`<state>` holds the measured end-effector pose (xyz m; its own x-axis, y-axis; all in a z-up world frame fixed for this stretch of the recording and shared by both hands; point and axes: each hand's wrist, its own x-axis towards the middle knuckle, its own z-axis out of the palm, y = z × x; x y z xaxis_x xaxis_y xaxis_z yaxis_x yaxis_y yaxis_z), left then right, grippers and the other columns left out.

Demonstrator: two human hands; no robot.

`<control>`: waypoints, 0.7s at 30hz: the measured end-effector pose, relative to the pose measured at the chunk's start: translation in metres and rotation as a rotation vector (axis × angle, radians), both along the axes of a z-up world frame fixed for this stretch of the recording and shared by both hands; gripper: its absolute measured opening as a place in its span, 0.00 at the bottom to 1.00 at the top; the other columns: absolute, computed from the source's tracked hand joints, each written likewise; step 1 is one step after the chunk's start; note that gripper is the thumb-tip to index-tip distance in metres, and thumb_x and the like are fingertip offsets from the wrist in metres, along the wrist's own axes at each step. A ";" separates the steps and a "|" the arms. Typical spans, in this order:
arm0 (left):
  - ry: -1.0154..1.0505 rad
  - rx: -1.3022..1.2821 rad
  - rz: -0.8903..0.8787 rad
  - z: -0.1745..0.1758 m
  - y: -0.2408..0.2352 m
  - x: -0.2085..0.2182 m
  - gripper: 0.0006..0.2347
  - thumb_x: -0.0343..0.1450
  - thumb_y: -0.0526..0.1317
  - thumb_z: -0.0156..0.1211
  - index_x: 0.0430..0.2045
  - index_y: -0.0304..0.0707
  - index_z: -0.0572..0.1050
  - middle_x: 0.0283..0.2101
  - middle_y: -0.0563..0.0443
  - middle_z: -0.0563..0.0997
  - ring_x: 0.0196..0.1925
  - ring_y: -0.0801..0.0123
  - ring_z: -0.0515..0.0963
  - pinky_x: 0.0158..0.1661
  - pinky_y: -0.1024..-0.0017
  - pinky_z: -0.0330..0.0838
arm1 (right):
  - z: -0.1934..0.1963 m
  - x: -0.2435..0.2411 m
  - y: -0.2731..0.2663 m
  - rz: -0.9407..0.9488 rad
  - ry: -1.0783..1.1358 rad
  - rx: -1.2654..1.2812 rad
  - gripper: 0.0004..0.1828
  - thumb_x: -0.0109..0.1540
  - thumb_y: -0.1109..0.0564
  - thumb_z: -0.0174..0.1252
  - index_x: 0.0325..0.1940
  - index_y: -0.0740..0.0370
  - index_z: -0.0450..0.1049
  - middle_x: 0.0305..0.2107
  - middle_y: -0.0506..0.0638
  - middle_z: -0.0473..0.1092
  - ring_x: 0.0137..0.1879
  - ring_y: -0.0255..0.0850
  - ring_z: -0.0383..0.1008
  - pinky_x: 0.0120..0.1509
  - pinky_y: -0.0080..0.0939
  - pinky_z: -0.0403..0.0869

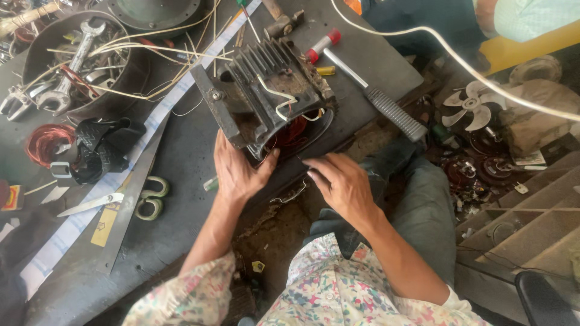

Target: The person works on a disassembled electrical motor on a cluttered workbench. They use a metal bar and a rubber mallet to tap the motor housing, then use a screwdriver to adjust internal copper windings. The person repeatedly repositions the motor and continues tapping and adjusting components.

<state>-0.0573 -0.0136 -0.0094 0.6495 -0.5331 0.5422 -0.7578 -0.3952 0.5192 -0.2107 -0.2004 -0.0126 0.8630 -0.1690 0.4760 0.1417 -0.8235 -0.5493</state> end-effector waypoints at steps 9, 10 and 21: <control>0.108 -0.167 -0.193 0.001 0.018 0.007 0.46 0.76 0.68 0.49 0.75 0.20 0.45 0.63 0.29 0.73 0.64 0.42 0.76 0.64 0.52 0.71 | 0.011 -0.026 -0.004 -0.096 0.037 0.142 0.14 0.63 0.64 0.63 0.53 0.62 0.79 0.40 0.53 0.77 0.41 0.47 0.81 0.44 0.41 0.79; 0.065 -0.154 -0.141 0.000 0.019 0.004 0.46 0.76 0.68 0.49 0.74 0.20 0.45 0.62 0.30 0.72 0.63 0.43 0.75 0.64 0.52 0.69 | 0.010 -0.030 -0.004 -0.101 0.041 0.152 0.15 0.62 0.64 0.63 0.53 0.62 0.79 0.40 0.53 0.77 0.42 0.47 0.81 0.44 0.41 0.79; -0.396 0.057 -0.449 0.017 0.009 -0.065 0.34 0.69 0.36 0.68 0.71 0.36 0.58 0.55 0.38 0.78 0.43 0.56 0.77 0.41 0.62 0.73 | 0.019 -0.044 0.011 -0.027 -0.014 0.022 0.14 0.57 0.67 0.65 0.47 0.63 0.79 0.42 0.51 0.77 0.47 0.46 0.79 0.50 0.42 0.78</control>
